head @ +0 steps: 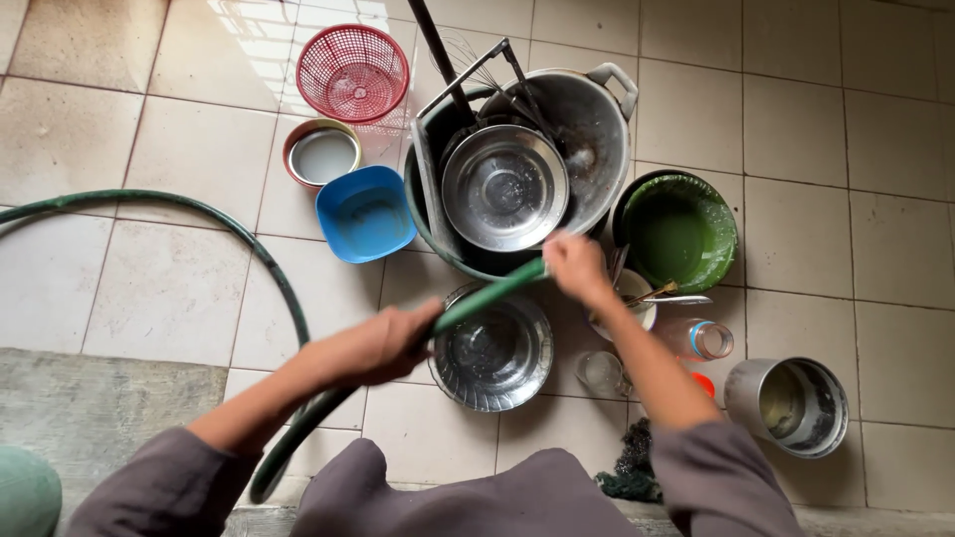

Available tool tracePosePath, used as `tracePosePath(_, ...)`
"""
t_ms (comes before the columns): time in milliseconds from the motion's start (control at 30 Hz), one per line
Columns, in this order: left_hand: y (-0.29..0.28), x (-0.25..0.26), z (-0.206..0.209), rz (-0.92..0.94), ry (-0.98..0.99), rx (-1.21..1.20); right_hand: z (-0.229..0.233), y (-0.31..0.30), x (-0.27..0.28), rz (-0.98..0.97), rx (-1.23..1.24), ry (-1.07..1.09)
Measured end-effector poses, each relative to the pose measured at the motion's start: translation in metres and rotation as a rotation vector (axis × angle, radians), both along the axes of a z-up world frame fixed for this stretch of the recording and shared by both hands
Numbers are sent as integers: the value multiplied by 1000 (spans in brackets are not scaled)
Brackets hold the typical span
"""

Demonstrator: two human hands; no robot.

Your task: Washing various kitchen utensils, plates, and bowls on the floor using a hose, buckets, and scrubbing sponge.

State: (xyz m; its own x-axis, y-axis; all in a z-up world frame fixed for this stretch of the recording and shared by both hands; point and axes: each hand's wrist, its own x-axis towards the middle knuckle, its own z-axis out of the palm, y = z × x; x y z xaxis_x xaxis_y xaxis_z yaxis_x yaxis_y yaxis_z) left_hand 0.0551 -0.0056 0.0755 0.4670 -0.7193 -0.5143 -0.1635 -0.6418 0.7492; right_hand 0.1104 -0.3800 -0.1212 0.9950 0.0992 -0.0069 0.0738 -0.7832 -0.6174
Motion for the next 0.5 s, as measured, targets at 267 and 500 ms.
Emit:
tracePosePath(267,-7,32,50,171,-187,-160,-63,3,132,-439,-103,24)
tracePosePath(500,14,23,46,194,-190,-107,-20,-6,101,-584,304,213)
